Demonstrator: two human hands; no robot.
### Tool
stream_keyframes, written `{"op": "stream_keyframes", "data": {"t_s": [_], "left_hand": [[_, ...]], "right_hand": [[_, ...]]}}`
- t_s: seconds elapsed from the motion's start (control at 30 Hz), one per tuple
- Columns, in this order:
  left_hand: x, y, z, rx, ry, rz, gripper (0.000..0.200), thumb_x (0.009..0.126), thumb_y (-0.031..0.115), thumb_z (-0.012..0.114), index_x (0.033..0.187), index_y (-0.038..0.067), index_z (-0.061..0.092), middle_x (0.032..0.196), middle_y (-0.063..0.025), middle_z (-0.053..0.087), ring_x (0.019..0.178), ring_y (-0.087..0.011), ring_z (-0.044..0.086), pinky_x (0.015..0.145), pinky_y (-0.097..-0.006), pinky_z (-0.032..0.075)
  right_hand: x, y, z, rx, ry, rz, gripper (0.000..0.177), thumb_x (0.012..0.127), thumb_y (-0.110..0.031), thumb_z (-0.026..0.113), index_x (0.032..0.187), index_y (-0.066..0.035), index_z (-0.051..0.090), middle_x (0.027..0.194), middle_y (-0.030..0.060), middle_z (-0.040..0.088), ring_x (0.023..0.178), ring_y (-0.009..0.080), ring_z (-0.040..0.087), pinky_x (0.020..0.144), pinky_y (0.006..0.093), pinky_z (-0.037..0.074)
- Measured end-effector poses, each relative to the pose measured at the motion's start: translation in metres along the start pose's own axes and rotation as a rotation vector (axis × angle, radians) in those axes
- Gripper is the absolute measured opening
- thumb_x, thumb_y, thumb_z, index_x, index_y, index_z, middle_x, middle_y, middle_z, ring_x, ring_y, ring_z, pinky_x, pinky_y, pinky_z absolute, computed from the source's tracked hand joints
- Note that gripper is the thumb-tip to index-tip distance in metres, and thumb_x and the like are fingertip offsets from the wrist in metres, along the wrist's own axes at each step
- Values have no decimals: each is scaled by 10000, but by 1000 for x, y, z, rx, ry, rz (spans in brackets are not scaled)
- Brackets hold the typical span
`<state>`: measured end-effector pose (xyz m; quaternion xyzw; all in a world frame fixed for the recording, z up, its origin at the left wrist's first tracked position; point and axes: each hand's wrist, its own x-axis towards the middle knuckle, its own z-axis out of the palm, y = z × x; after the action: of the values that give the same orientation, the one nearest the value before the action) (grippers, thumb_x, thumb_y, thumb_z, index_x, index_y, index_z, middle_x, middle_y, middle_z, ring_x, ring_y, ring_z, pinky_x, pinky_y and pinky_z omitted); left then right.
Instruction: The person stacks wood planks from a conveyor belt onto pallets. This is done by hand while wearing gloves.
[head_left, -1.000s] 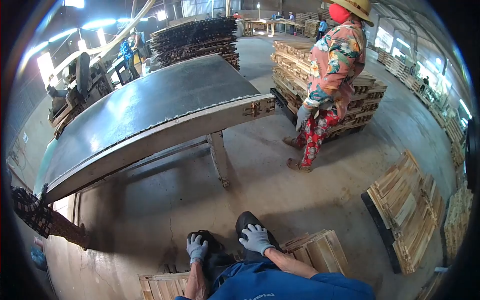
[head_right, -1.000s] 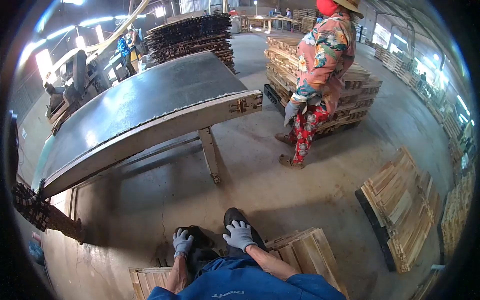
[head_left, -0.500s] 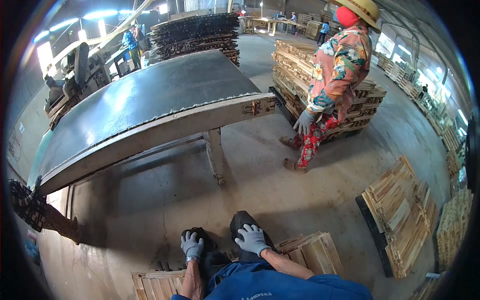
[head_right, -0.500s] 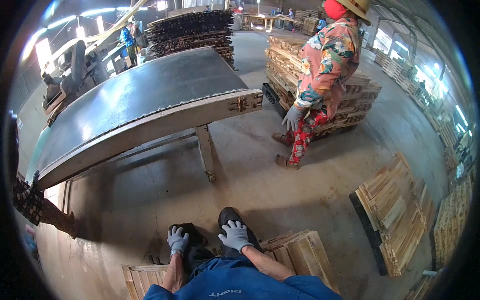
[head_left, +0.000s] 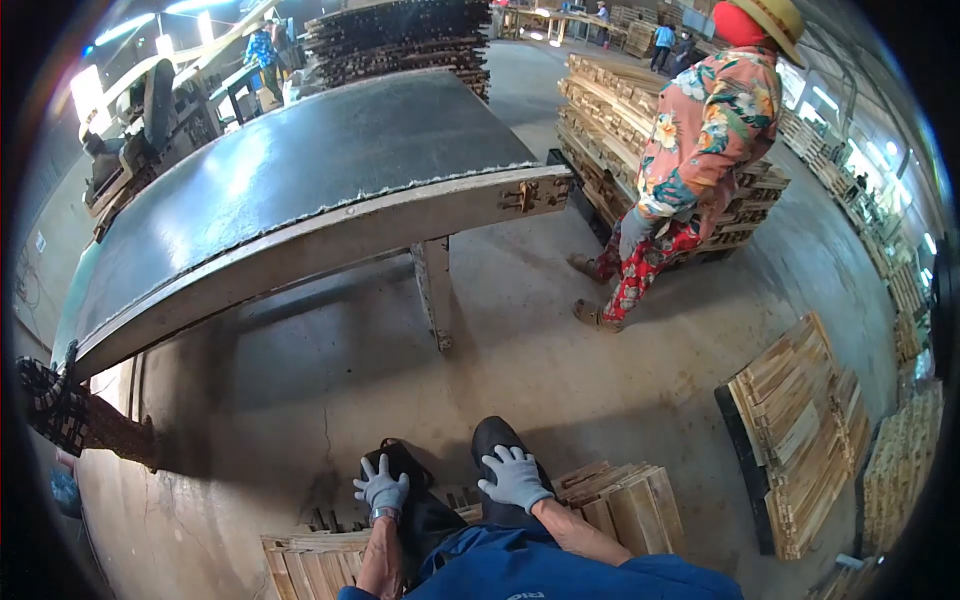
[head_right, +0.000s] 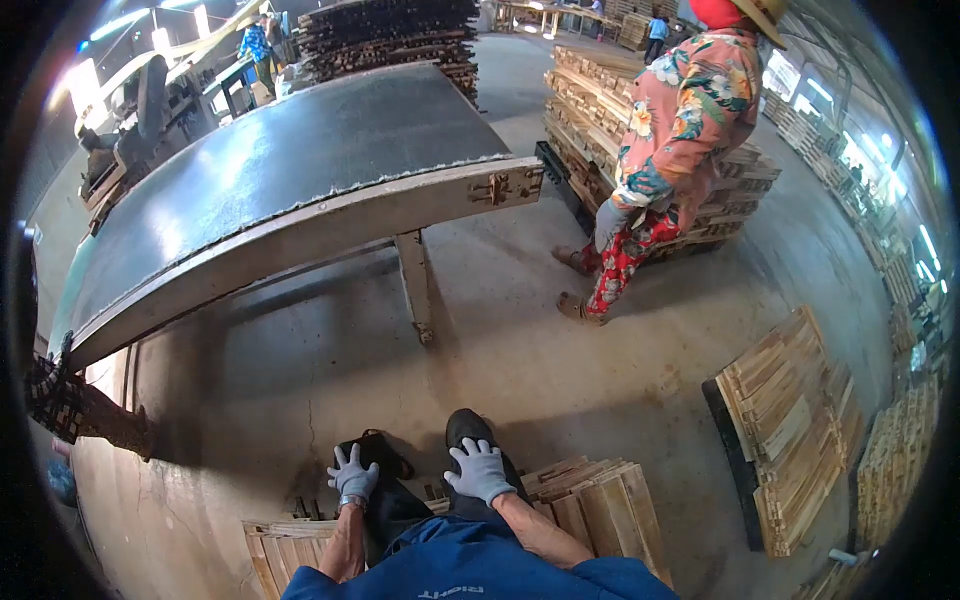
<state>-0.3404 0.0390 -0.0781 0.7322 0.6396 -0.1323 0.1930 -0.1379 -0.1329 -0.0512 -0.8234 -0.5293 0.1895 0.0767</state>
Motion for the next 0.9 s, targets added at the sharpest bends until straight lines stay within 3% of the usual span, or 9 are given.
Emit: {"op": "stream_keyframes", "data": {"t_s": [0.13, 0.33, 0.4, 0.5, 0.67, 0.7, 0.73, 0.8, 0.9], "left_hand": [[10, -1, 4, -24, -30, -8, 698, 748, 430, 615, 1390, 282, 386, 1530, -119, 140, 1256, -499, 317, 928, -568, 388], [32, -1, 3, -31, -25, -27, 675, 712, 371, 639, 1347, 247, 447, 1507, -155, 178, 1205, -494, 358, 894, -582, 406], [36, 5, -9, 9, -68, -49, 678, 717, 383, 638, 1350, 240, 441, 1461, -184, 282, 1198, -466, 401, 923, -549, 410], [43, 20, -26, 99, -232, -74, 658, 738, 378, 626, 1355, 250, 436, 1500, -174, 175, 1178, -470, 391, 907, -521, 427], [50, 12, -15, 82, -346, -29, 692, 743, 455, 616, 1372, 259, 408, 1518, -169, 110, 1200, -515, 373, 934, -538, 410], [48, 20, -27, 74, -371, -37, 700, 747, 469, 609, 1376, 246, 399, 1473, -208, 241, 1201, -489, 406, 952, -509, 410], [46, 31, -65, 36, -565, -7, 849, 813, 546, 535, 1474, 179, 150, 1526, -159, 129, 1301, -439, 322, 1042, -520, 321], [46, 28, -62, -161, -503, -24, 851, 793, 523, 569, 1468, 187, 175, 1497, -175, 215, 1287, -468, 322, 1039, -494, 333], [51, 14, -41, -524, -248, -40, 731, 825, 513, 527, 1441, 200, 285, 1465, -185, 286, 1289, -460, 320, 1025, -562, 298]], "right_hand": [[3, -1, 7, 7, 133, 51, 573, 769, -457, 587, 1267, -181, 528, 1365, 153, 411, 1226, 342, 375, 966, 513, 309], [27, -4, -6, -17, -22, 92, 546, 790, -447, 553, 1268, -184, 532, 1385, 163, 364, 1231, 364, 351, 979, 543, 282], [36, -1, -12, 23, -100, 116, 525, 801, -443, 543, 1261, -191, 539, 1380, 160, 367, 1229, 372, 351, 975, 544, 288], [51, 6, -20, 20, -204, 154, 508, 810, -443, 535, 1254, -195, 542, 1385, 145, 369, 1232, 362, 353, 979, 545, 294], [79, 0, -52, 24, -384, 189, 524, 820, -452, 515, 1282, -206, 504, 1387, 137, 375, 1230, 342, 379, 984, 531, 310], [85, 0, -60, 44, -422, 201, 526, 824, -451, 508, 1291, -209, 490, 1382, 134, 383, 1216, 333, 401, 981, 530, 314], [90, 0, -66, 42, -425, 207, 528, 824, -455, 502, 1288, -202, 494, 1371, 142, 393, 1193, 329, 425, 964, 519, 327], [94, 3, -64, -6, -231, 130, 540, 821, -459, 505, 1291, -195, 487, 1345, 144, 416, 1170, 324, 445, 939, 510, 341], [110, 2, -76, -5, 14, 27, 558, 813, -467, 512, 1298, -192, 478, 1303, 145, 449, 1152, 322, 460, 924, 501, 345]]}}
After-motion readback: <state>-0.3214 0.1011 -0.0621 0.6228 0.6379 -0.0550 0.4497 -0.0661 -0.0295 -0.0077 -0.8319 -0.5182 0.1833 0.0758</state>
